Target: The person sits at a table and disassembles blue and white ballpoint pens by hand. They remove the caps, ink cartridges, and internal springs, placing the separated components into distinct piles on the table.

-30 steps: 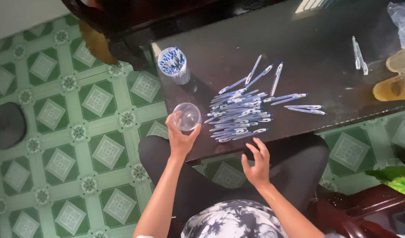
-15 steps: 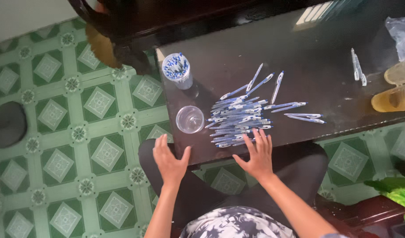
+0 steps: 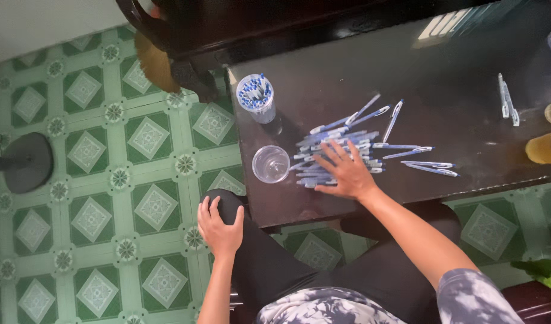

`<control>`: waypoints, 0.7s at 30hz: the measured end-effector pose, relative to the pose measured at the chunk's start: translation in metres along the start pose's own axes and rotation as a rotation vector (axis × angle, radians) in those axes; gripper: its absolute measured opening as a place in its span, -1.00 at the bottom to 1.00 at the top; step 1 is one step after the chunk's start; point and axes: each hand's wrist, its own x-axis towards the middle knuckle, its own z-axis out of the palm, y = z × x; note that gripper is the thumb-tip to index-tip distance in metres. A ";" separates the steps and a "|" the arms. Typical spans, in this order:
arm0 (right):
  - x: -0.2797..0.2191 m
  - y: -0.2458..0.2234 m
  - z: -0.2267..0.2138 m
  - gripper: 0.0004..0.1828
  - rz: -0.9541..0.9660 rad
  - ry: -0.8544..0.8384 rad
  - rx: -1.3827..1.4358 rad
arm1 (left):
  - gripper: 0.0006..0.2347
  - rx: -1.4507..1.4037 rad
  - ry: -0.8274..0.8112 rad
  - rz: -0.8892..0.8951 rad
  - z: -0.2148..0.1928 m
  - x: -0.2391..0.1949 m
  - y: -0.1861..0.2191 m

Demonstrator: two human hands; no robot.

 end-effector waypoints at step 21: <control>-0.057 -0.018 0.003 -0.22 0.322 0.223 0.183 | -0.50 0.006 0.019 -0.004 -0.008 0.001 0.001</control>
